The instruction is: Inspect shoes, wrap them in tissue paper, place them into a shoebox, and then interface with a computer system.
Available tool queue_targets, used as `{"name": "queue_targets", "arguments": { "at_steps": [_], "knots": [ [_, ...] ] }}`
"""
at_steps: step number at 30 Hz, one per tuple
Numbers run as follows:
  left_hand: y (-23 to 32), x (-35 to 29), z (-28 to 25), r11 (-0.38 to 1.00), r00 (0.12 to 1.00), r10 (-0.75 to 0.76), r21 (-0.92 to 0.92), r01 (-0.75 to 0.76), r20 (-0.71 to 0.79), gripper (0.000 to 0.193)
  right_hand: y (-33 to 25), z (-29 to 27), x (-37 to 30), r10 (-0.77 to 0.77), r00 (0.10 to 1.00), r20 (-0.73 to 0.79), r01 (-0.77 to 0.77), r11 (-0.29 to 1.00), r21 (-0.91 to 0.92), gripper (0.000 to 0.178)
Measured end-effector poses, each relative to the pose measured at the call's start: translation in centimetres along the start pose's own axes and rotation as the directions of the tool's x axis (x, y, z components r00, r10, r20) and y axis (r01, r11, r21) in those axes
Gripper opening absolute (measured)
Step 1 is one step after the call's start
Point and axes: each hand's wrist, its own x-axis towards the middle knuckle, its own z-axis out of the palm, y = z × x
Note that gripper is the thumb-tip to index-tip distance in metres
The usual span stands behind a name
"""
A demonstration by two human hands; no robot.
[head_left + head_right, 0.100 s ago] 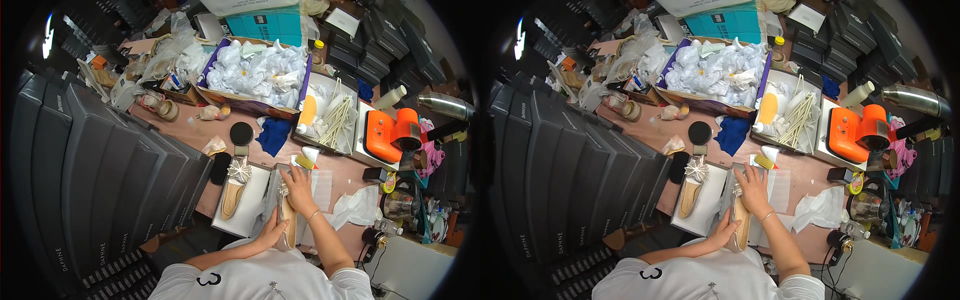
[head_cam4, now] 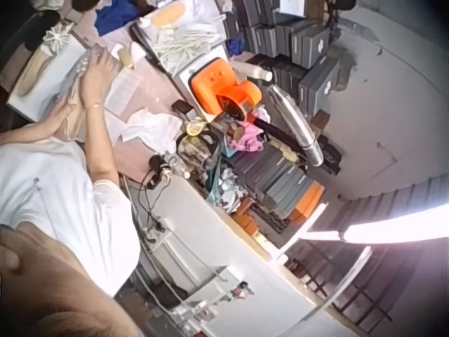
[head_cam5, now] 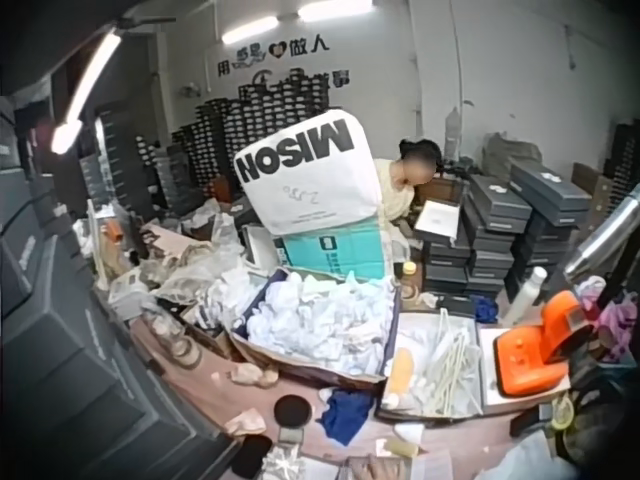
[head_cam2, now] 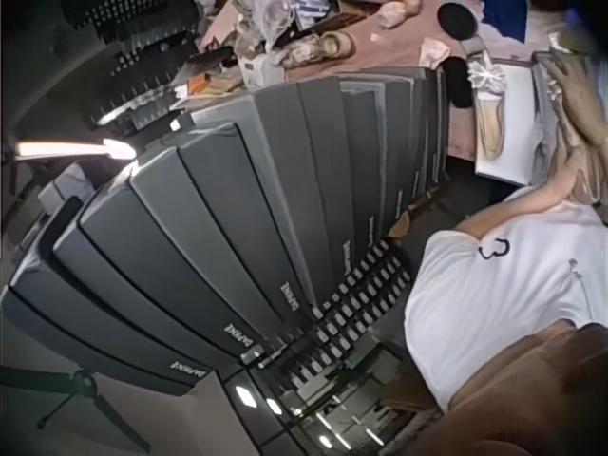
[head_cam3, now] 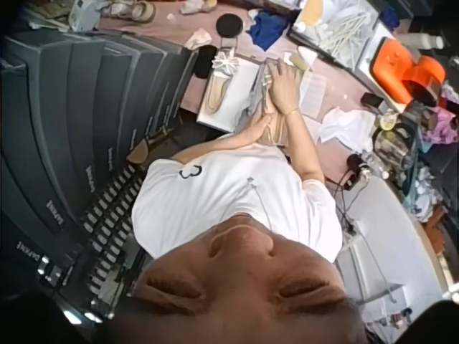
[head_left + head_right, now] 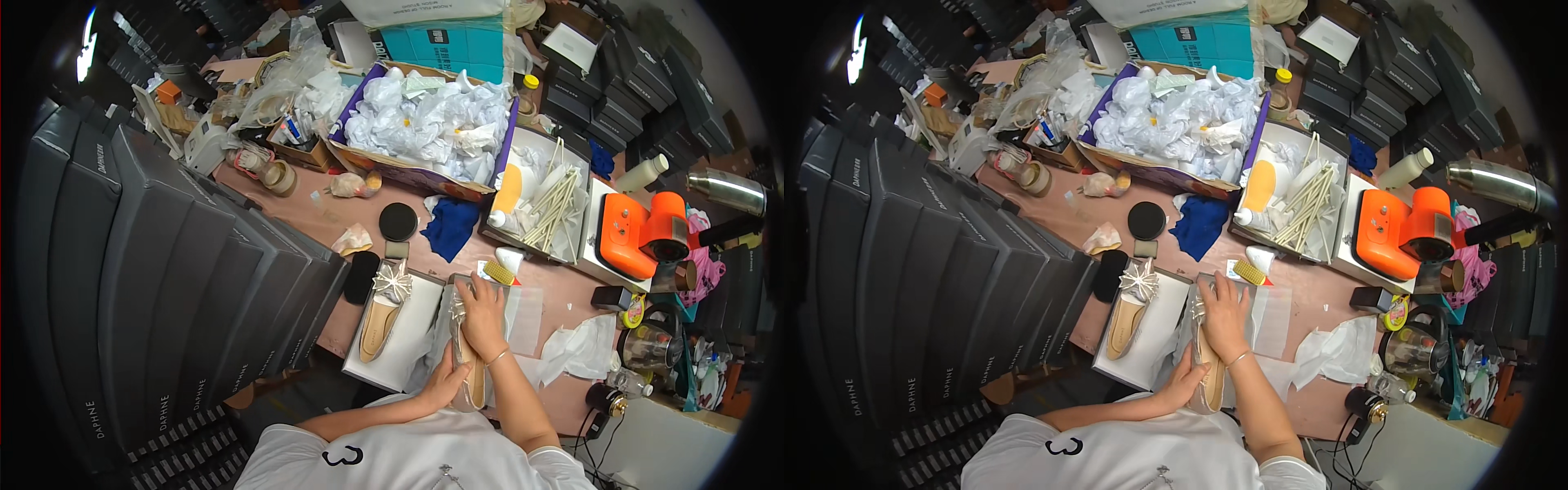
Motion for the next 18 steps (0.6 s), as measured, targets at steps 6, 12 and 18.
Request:
{"name": "queue_targets", "arguments": {
  "at_steps": [6, 12, 18],
  "knots": [
    [-5.0, 2.5, -2.2, 0.997, 0.992, -0.067, 0.042, 0.063, 0.111, 0.077, 1.3, -8.3, 9.7, -0.347, 0.922, 0.17, 0.278, 0.901, 0.333, 0.05],
    [-4.9, 4.4, -1.9, 0.92, 0.931, -0.268, 0.352, 0.171, 0.249, 0.078, 0.5, -4.2, 30.0, -0.319, 0.948, 0.001, 0.243, 0.724, 0.645, 0.031],
    [-8.4, 5.2, -3.1, 0.959, 0.946, -0.238, 0.206, 0.193, 0.222, 0.073, 4.6, 0.1, 34.8, -0.433, 0.897, 0.089, 0.441, 0.891, -0.107, 0.044]
  ]
}}
